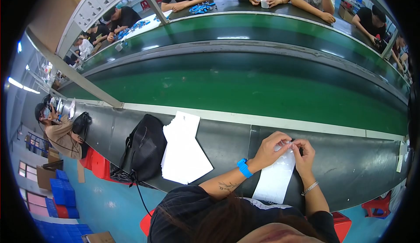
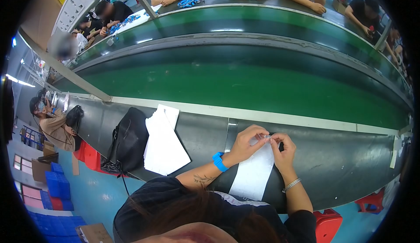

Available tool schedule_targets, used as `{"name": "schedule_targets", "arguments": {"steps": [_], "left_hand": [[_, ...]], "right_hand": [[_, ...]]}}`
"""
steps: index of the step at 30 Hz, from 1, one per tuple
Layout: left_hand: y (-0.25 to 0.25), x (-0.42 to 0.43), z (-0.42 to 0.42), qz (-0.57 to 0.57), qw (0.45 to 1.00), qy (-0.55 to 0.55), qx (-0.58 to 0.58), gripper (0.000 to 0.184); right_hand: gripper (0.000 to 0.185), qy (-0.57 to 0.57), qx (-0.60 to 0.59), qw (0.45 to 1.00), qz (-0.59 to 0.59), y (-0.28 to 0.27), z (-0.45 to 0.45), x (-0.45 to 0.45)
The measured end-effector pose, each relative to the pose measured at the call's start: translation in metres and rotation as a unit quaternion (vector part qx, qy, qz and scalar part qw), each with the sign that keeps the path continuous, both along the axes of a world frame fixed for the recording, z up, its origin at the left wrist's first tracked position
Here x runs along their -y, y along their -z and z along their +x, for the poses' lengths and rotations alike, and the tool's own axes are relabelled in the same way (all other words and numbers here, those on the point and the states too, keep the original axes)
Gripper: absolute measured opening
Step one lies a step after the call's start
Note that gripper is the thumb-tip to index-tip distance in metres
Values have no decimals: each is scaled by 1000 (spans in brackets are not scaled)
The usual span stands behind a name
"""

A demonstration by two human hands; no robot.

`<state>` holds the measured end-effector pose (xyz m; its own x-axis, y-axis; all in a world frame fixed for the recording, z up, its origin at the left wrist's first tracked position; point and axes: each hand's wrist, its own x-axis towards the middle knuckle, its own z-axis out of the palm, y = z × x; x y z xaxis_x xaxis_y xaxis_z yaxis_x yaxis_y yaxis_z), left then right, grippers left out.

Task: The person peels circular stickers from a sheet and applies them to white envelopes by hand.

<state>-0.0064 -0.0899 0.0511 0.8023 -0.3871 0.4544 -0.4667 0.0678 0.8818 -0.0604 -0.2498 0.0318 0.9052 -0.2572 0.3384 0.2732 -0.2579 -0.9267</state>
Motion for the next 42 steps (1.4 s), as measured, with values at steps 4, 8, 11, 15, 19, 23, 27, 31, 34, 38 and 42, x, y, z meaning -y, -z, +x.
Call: {"name": "schedule_targets", "arguments": {"steps": [4, 8, 11, 15, 19, 23, 27, 31, 34, 38, 42], "left_hand": [[-1, 0, 0, 2, 1000, -1, 6, 20], [-1, 0, 0, 0, 1000, -4, 7, 21], [2, 0, 1, -2, 1000, -12, 4, 20], [1, 0, 0, 14, 999, -31, 0, 20], [-2, 1, -1, 20, 1000, -22, -1, 18], [5, 2, -1, 19, 999, -30, 1, 16], [5, 4, -3, 4, 999, -24, -37, 14], [6, 1, -2, 8, 999, -32, -37, 12], [5, 1, -3, 15, 999, -33, -38, 11], [8, -2, -2, 30, 998, -25, -39, 12], [9, -2, -1, 31, 999, -24, -38, 12]], "right_hand": [[8, 0, 3, 1000, 1, 0, 0, 0], [7, 2, 4, 1000, 4, 1, 0, 0], [8, 3, 1, 1000, 4, 1, 0, 0], [9, 18, 1, 1000, -10, 4, 0, 1], [10, 19, 8, 997, -71, -14, -3, -1], [11, 13, 13, 999, -44, -20, -5, -3], [12, 7, 30, 999, -14, -22, -7, -1], [11, 10, 40, 999, -27, -19, -4, -4], [11, 14, 40, 999, -31, -16, -3, -3], [11, 15, 30, 999, -20, -16, -3, -4], [11, 14, 32, 999, -22, -17, -2, -3]]}}
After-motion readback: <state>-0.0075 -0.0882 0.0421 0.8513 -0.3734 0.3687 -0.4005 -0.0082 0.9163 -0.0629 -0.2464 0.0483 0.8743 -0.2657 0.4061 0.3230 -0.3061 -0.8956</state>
